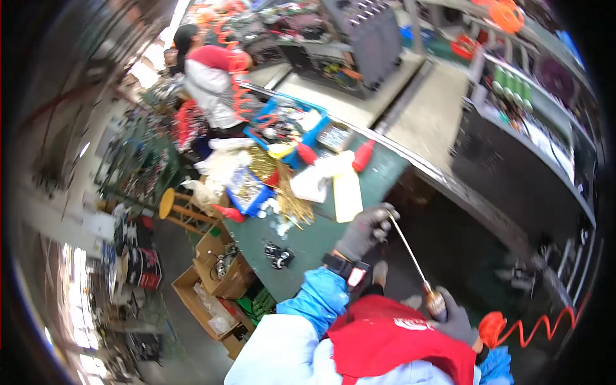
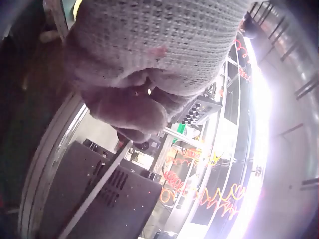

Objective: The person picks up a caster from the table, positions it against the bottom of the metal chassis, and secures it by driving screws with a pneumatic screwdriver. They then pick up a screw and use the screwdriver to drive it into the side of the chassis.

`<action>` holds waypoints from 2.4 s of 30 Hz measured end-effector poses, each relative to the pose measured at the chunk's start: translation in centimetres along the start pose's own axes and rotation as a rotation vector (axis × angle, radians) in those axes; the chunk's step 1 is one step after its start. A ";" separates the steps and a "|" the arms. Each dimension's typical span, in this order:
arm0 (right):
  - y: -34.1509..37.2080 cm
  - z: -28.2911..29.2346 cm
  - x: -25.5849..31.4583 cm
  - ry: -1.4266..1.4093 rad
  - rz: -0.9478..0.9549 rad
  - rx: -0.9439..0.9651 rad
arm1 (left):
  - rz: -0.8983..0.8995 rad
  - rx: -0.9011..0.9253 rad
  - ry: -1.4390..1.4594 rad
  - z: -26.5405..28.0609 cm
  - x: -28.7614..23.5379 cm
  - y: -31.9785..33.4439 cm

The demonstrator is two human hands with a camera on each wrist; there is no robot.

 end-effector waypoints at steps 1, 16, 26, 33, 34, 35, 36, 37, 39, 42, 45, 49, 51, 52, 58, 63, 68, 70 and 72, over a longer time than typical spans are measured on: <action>-0.1 0.0 0.9 -0.097 -0.034 0.051 | 0.030 0.011 0.006 -0.6 -0.9 0.5; -2.6 0.1 2.7 -0.166 -0.112 0.247 | -0.083 -0.032 -0.083 2.1 -3.3 4.2; -4.3 -0.6 4.3 -0.267 -0.095 0.338 | -0.277 -0.291 -0.353 4.5 -2.4 7.3; -5.2 -1.1 3.7 -0.270 -0.176 0.315 | -0.274 -0.830 -0.257 12.2 0.3 16.3; -5.3 -1.0 3.7 -0.301 -0.181 0.304 | -0.290 -0.905 -0.342 14.2 0.2 18.3; -5.3 -0.9 3.7 -0.331 -0.186 0.293 | -0.315 -1.139 -0.364 15.7 -0.1 20.2; -5.2 -0.8 3.8 -0.361 -0.192 0.280 | -0.302 -1.301 -0.430 15.3 -1.6 22.7; -5.2 -0.8 3.7 -0.381 -0.209 0.283 | -0.255 -1.376 -0.395 18.5 -2.1 24.4; -5.2 -0.5 3.7 -0.420 -0.239 0.283 | -0.220 -1.507 -0.490 20.4 -4.2 26.6; -5.4 -0.6 2.9 -0.439 -0.236 0.256 | 0.006 -1.401 -0.483 23.3 -6.0 26.0; -5.2 -0.7 2.8 -0.461 -0.241 0.263 | 0.160 -1.218 -0.433 22.0 -7.0 24.2; -4.4 -0.6 2.7 -0.439 -0.247 0.232 | 0.174 -1.072 -0.319 25.3 -4.9 23.0; -3.9 -0.5 2.0 -0.403 -0.243 0.198 | 0.163 -1.148 -0.234 24.7 -3.7 22.2; -3.6 -0.5 1.8 -0.408 -0.229 0.197 | 0.019 -1.130 -0.163 22.7 -3.5 21.0; -2.6 -0.1 3.2 -0.354 -0.148 0.151 | -0.191 -0.769 -0.452 9.2 -3.4 7.8; -1.4 -0.1 2.4 -0.427 -0.100 -0.015 | -0.111 -0.522 -0.759 -3.2 -1.6 -1.3; -0.2 0.4 1.9 -0.476 -0.051 -0.228 | -0.103 -0.355 -0.778 -10.0 1.0 -5.5; 0.3 0.4 2.0 -0.493 -0.060 -0.294 | -0.071 -0.303 -0.773 -10.7 2.0 -7.0; 0.4 -0.1 1.7 -0.533 -0.062 -0.349 | -0.054 -0.236 -0.794 -11.6 2.3 -8.1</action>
Point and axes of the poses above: each hand's wrist, its own y-axis away from the middle knuckle, its own z-axis out of the back of the hand, x = y × z, the point moved 4 cm from there along -y, towards the middle knuckle, and after that the axes turned 2 degrees about -z, right-handed, at the moved point
